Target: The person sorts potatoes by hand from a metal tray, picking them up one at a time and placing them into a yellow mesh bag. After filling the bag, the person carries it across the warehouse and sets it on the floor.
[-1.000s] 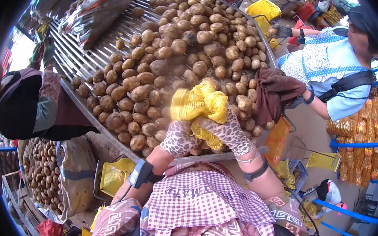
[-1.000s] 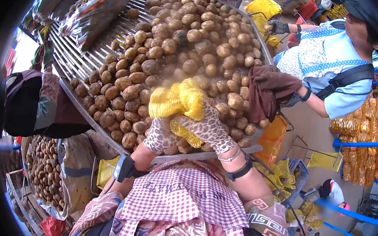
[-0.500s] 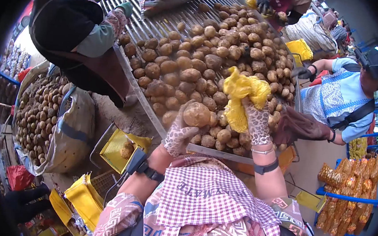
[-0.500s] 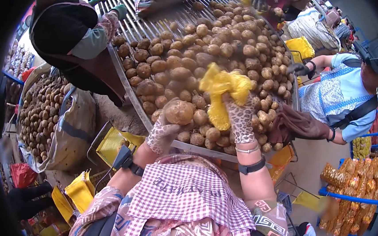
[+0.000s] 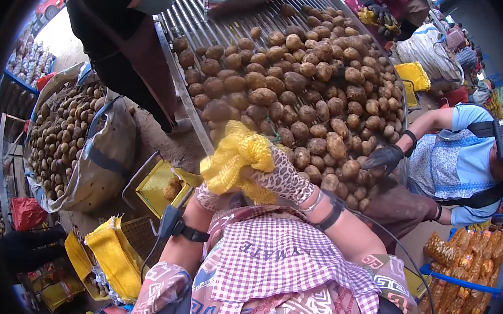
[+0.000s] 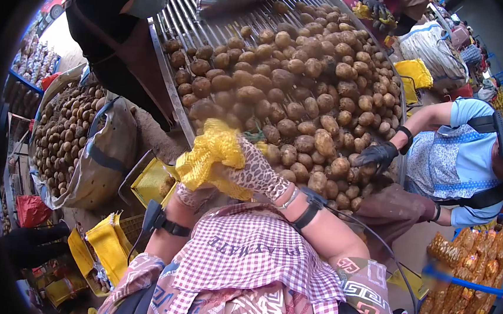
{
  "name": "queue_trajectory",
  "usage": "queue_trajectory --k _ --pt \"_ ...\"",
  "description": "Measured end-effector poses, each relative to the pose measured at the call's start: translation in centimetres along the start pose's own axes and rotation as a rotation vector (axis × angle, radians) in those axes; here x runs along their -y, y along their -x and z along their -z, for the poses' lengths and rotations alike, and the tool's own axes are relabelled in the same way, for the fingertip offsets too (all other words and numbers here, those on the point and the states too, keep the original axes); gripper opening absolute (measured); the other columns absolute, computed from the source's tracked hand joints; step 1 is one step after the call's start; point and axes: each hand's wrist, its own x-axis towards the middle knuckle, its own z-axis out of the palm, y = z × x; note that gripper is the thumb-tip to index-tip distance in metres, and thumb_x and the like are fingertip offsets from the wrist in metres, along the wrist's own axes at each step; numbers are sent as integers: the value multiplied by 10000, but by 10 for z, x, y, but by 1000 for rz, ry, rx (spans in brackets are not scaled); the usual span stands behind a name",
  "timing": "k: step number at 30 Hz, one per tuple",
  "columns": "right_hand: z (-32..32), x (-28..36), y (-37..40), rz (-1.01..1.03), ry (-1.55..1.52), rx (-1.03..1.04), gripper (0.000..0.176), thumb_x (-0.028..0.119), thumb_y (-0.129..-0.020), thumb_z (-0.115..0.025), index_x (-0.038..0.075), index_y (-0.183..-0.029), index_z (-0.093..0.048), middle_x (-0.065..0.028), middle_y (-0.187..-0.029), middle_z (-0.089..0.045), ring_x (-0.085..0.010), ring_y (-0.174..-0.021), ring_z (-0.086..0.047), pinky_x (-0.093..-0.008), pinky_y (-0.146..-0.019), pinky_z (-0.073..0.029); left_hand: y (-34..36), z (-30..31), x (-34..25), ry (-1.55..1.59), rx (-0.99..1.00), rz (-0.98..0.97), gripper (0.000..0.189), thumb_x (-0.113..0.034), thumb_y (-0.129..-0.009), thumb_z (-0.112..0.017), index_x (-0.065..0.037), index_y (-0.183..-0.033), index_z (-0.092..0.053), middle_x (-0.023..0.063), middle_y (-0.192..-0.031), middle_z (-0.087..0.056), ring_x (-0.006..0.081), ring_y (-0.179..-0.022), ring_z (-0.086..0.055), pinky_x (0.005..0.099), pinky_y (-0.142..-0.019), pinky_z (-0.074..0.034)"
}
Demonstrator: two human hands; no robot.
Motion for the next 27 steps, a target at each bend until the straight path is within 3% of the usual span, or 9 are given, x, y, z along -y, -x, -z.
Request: queue_trajectory --k 1,3,6,10,13,16,21,23,27 --pt "0 -1 6 31 -72 5 427 140 -868 -676 24 -1247 -517 -61 -1152 -608 -159 -1045 -573 -288 -913 -465 9 3 -8 -5 58 -14 743 -164 -701 -743 -60 -1348 -392 119 -1184 -552 255 -1017 -594 377 -881 -522" --pt "13 -45 20 -541 -324 -95 441 182 -843 -706 8 -1212 -538 -101 -1136 -623 -192 -1063 -581 -308 -918 -466 29 3 -28 -38 207 -159 732 -234 -733 -740 -54 -1348 -385 133 -1162 -568 296 -1002 -610 410 -834 -549" --pt "83 -49 60 -701 -331 -353 438 200 -843 -711 25 -1213 -555 -79 -1125 -626 -170 -1022 -587 -306 -887 -490 65 39 -46 115 -234 -318 613 -248 -757 -719 -54 -1285 -474 141 -1147 -591 322 -1046 -598 446 -872 -534" --pt "185 -99 151 -547 -1204 -726 513 290 -875 -644 34 -1287 -476 -129 -1204 -577 -274 -1080 -583 -431 -917 -514 94 193 -56 -37 -828 -365 462 -213 -785 -715 -142 -1212 -553 83 -1209 -559 292 -1082 -556 440 -899 -511" --pt "208 -82 166 -457 -1076 -936 521 293 -873 -644 34 -1291 -473 -130 -1211 -572 -277 -1086 -579 -435 -921 -511 110 283 -57 -59 -1168 -104 433 -207 -824 -675 -163 -1228 -525 80 -1279 -485 275 -1116 -501 413 -903 -470" --pt "220 -69 183 -377 -1012 -1055 528 297 -872 -645 33 -1294 -469 -132 -1217 -568 -280 -1093 -574 -438 -925 -509 89 245 -68 -234 -1185 -213 423 -227 -852 -644 -167 -1247 -506 78 -1243 -511 260 -1068 -532 395 -914 -455" --pt "221 -54 210 -310 -966 -1181 541 303 -869 -647 31 -1299 -463 -135 -1228 -560 -285 -1103 -567 -444 -931 -504 -16 45 -41 -841 -509 -370 300 -123 -909 -569 -43 -1198 -565 80 -1151 -608 164 -1039 -584 293 -895 -476" --pt "218 -52 219 -294 -957 -1217 546 306 -868 -647 31 -1301 -461 -136 -1232 -556 -287 -1107 -564 -447 -934 -502 -56 -18 -15 -984 -240 -186 350 -121 -869 -605 -32 -1206 -570 119 -1178 -598 224 -1088 -572 330 -942 -456" --pt "206 -49 239 -270 -957 -1278 556 311 -866 -648 30 -1305 -456 -138 -1240 -550 -291 -1116 -558 -452 -939 -498 -138 -75 19 -1699 294 -373 535 -204 -811 -622 -19 -1296 -491 209 -1293 -517 359 -1216 -478 412 -1038 -370"
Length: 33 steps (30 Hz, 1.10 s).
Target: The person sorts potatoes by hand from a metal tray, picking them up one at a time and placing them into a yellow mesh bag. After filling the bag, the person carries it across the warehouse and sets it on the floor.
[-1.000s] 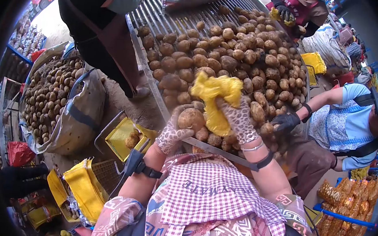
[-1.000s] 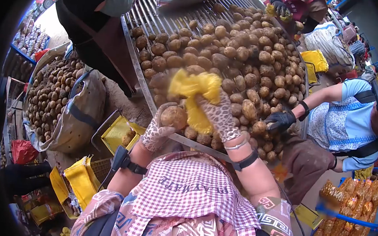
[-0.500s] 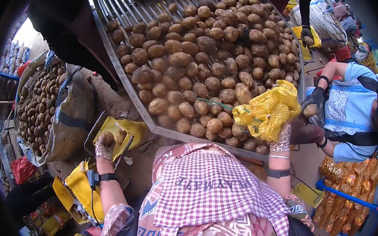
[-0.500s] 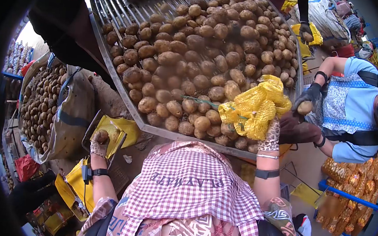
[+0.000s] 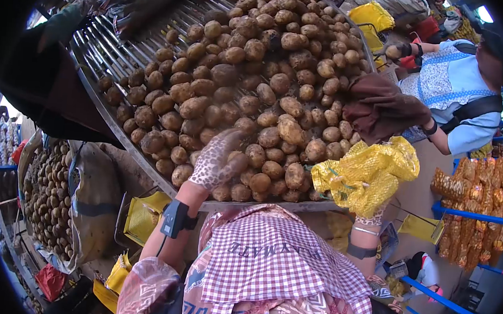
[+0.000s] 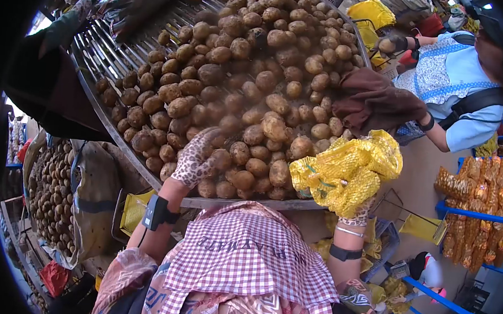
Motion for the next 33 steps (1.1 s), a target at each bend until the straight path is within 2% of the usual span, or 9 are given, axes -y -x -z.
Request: queue_trajectory --k 3,7,16,19,22,28,30,32,33 --pt "13 -3 12 27 -21 -26 563 315 -864 -649 29 -1308 -453 -140 -1247 -545 -294 -1122 -553 -455 -942 -495 -54 -34 -16 -295 331 -6 580 -274 -802 -616 -35 -1308 -466 198 -1253 -540 350 -1188 -490 416 -1001 -392" --pt "26 -10 27 48 -41 -62 574 320 -862 -650 28 -1312 -448 -142 -1255 -539 -298 -1130 -547 -460 -947 -491 -85 -101 -14 -684 409 38 653 -355 -774 -657 -16 -1292 -451 190 -1139 -580 301 -1127 -529 430 -934 -425" --pt "28 -33 52 34 -106 -178 597 330 -855 -655 25 -1320 -438 -147 -1272 -528 -306 -1147 -535 -469 -959 -482 -129 -81 -6 -577 809 -10 555 -339 -733 -723 -51 -1171 -541 175 -1139 -602 282 -1099 -574 402 -910 -456" --pt "16 -33 44 -1 -63 -224 618 340 -841 -673 19 -1316 -443 -146 -1259 -540 -297 -1136 -546 -460 -960 -481 -113 -50 -3 816 670 127 753 -376 -752 -755 -5 -1321 -430 126 -1208 -556 224 -1086 -561 369 -930 -461" --pt "-46 -27 20 -67 240 -450 623 288 -808 -741 13 -1295 -465 -104 -1204 -574 -215 -1064 -585 -358 -900 -513 -90 -25 -15 1248 553 345 767 -350 -749 -778 11 -1321 -415 110 -1235 -518 215 -1107 -538 351 -932 -462" --pt "-137 -57 -1 104 876 240 649 274 -800 -760 4 -1299 -444 -100 -1216 -560 -201 -1090 -554 -331 -949 -462 -63 -18 -22 1327 312 300 760 -216 -732 -804 -15 -1350 -409 100 -1297 -499 205 -1150 -520 331 -951 -459" --pt "-171 -92 -5 558 1129 480 592 311 -793 -755 16 -1231 -488 -136 -1144 -584 -220 -1094 -557 -387 -965 -435 -51 -26 -20 1404 248 291 745 -187 -731 -805 -39 -1351 -420 91 -1315 -487 201 -1169 -506 327 -962 -454" --pt "-190 -96 -8 445 1077 622 562 332 -839 -701 -14 -1227 -488 -146 -1125 -593 -245 -1053 -588 -364 -907 -482 -36 -43 21 675 203 46 733 -246 -768 -769 -57 -1370 -395 89 -1322 -481 227 -1165 -514 361 -957 -465" --pt "-185 -98 -20 6 822 349 548 337 -862 -667 -25 -1233 -486 -152 -1125 -596 -255 -1026 -604 -356 -879 -506 -37 -29 3 1270 299 202 728 -279 -793 -735 -63 -1386 -371 90 -1322 -480 242 -1163 -518 390 -956 -468"
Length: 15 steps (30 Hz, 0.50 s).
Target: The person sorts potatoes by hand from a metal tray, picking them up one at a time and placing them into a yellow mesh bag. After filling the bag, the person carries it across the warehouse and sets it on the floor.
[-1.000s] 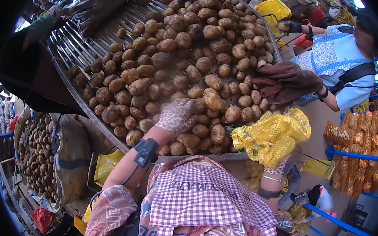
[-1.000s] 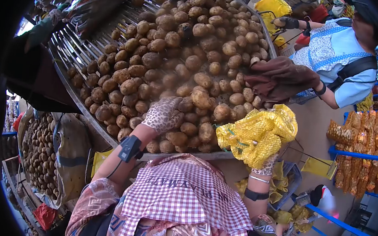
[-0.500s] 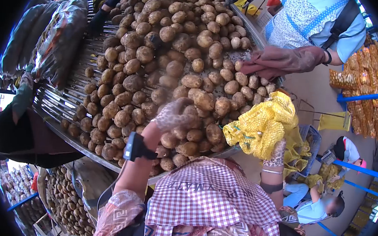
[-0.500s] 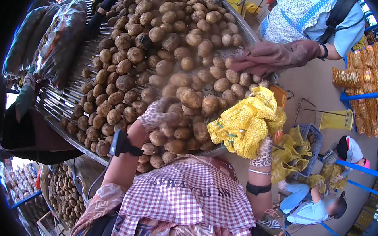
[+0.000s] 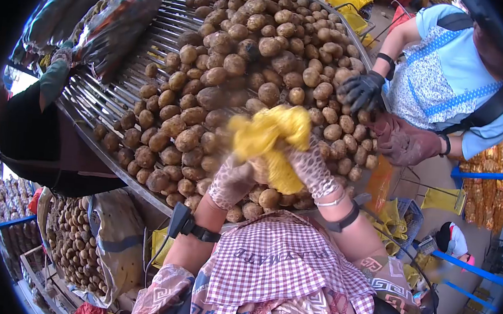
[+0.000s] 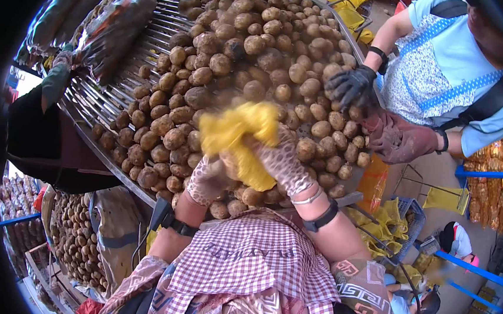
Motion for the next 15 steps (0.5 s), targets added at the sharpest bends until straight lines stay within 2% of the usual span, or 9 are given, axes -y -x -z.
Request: queue_trajectory --k 1,3,6,7,9,11,12,13,15 --pt "10 -16 -14 -442 -341 -91 538 343 -886 -633 -36 -1238 -483 -158 -1124 -600 -265 -1000 -619 -348 -851 -529 4 -11 -17 606 75 108 725 -312 -818 -702 -70 -1403 -347 90 -1323 -479 257 -1161 -521 419 -954 -472" --pt "23 -44 -30 -467 -953 -49 417 246 -950 -536 -16 -1268 -477 -131 -1168 -594 -249 -977 -636 -371 -865 -552 7 -22 -32 616 63 58 757 -362 -826 -669 -79 -1427 -307 99 -1338 -474 281 -1174 -514 471 -958 -466" --pt "10 -22 -26 -426 -494 -87 461 268 -925 -583 -12 -1274 -476 -121 -1192 -584 -231 -1022 -621 -348 -846 -554 5 -19 -35 828 -39 127 695 -399 -852 -631 -107 -1413 -342 82 -1350 -479 280 -1165 -523 470 -977 -452" --pt "-10 13 -10 -316 -291 -47 525 302 -867 -669 1 -1258 -489 -126 -1163 -593 -238 -1034 -608 -358 -876 -526 5 -16 -28 826 -43 124 695 -399 -852 -631 -107 -1413 -342 82 -1350 -479 280 -1165 -523 470 -977 -452" --pt "-27 14 -2 453 426 146 584 331 -794 -744 14 -1224 -509 -162 -1158 -577 -277 -1126 -545 -378 -996 -430 0 -9 -3 887 -211 68 691 -396 -863 -608 -116 -1422 -315 85 -1423 -398 257 -1229 -468 442 -1044 -377" --pt "-41 -5 -2 788 622 188 597 295 -754 -759 29 -1227 -510 -181 -1181 -558 -346 -1150 -513 -406 -1024 -392 -1 -2 13 482 -215 76 648 -500 -855 -570 -111 -1348 -413 77 -1294 -501 242 -1149 -507 421 -1003 -405" --pt "-39 -7 -10 594 500 208 544 233 -775 -720 48 -1240 -507 -187 -1167 -564 -379 -1123 -520 -417 -1006 -408 -2 -1 16 283 -221 83 646 -551 -850 -550 -108 -1311 -463 74 -1230 -552 235 -1110 -526 411 -982 -418" --pt "-30 -7 -19 401 470 130 461 183 -822 -691 28 -1222 -521 -152 -1136 -595 -313 -1068 -571 -379 -952 -458 2 1 15 570 -154 150 664 -587 -846 -529 -103 -1297 -475 86 -1166 -580 235 -1015 -555 401 -893 -455" --pt "-17 -17 -47 -182 -250 -92 358 115 -864 -653 4 -1187 -543 -105 -1104 -619 -223 -999 -602 -319 -878 -501 5 -12 -9 953 -15 230 705 -647 -839 -485 -91 -1272 -495 113 -1045 -626 235 -819 -596 379 -699 -509"
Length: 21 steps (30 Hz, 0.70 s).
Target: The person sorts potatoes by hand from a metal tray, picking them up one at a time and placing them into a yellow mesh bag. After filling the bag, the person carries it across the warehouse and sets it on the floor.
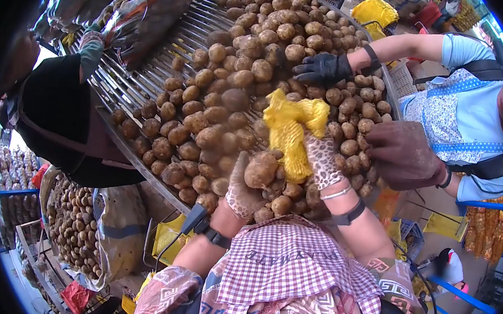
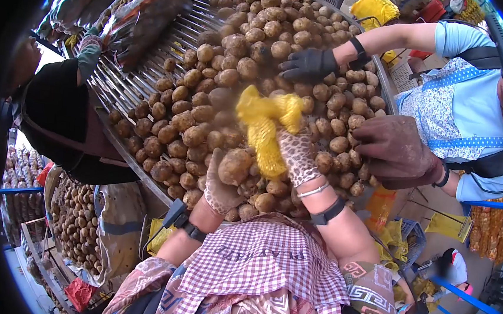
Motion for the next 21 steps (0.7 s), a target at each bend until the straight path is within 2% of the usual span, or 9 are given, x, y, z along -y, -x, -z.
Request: queue_trajectory --k 2,6,8,10,12,14,16,20,21 --pt "13 -5 -8 104 9 -44 299 73 -884 -632 -17 -1160 -560 -77 -1091 -623 -162 -964 -598 -265 -835 -513 1 -4 -2 3 -61 -19 757 -697 -821 -456 -81 -1259 -505 130 -973 -639 232 -688 -571 359 -575 -469" --pt "-8 28 34 443 399 312 549 249 -837 -706 25 -1283 -477 -127 -1190 -583 -230 -1076 -576 -356 -941 -474 -6 -22 5 37 -338 -183 577 -571 -907 -460 -110 -1250 -510 113 -1147 -610 230 -1027 -597 369 -791 -534" --pt "-15 9 39 1049 958 385 668 376 -799 -721 42 -1308 -445 -163 -1226 -558 -297 -1142 -547 -406 -994 -435 -12 21 12 -104 -292 -286 571 -563 -883 -498 -97 -1208 -551 61 -1146 -619 237 -1078 -560 390 -882 -486" --pt "-17 -2 31 724 684 354 567 386 -809 -711 28 -1211 -533 -168 -1122 -611 -312 -1054 -595 -399 -931 -482 -11 34 14 -255 -143 -394 514 -504 -908 -496 -95 -1214 -547 96 -1173 -606 266 -1058 -576 405 -872 -502" --pt "-6 -4 0 98 363 -39 464 324 -831 -706 11 -1148 -575 -141 -1023 -645 -256 -980 -620 -356 -861 -516 -3 9 7 -10 -264 -173 509 -484 -922 -480 -94 -1248 -516 122 -1201 -588 298 -1035 -590 427 -865 -517" --pt "8 2 -8 -147 -169 -95 388 281 -851 -695 6 -1105 -595 -111 -963 -656 -203 -953 -616 -319 -824 -524 3 0 3 -35 -10 -93 499 -475 -930 -462 -94 -1249 -509 139 -1199 -581 320 -996 -604 452 -845 -529" --pt "6 12 2 -25 -158 -15 414 278 -861 -686 11 -1156 -569 -107 -1010 -650 -195 -963 -616 -323 -835 -523 5 -24 8 -118 -275 -278 522 -510 -935 -450 -76 -1220 -508 174 -1141 -591 311 -1027 -591 390 -854 -528" --pt "-16 8 47 926 748 369 621 321 -799 -721 75 -1310 -470 -158 -1271 -521 -305 -1194 -502 -442 -1053 -369 -1 13 13 -75 -214 -422 449 -421 -949 -482 -82 -1243 -500 114 -1175 -583 250 -1064 -581 395 -909 -507" --pt "-15 -5 49 914 825 586 660 357 -778 -719 94 -1326 -461 -167 -1329 -465 -340 -1264 -423 -461 -1106 -280 0 13 16 -13 -197 -427 420 -382 -955 -491 -80 -1246 -499 89 -1183 -584 228 -1064 -582 396 -910 -503"
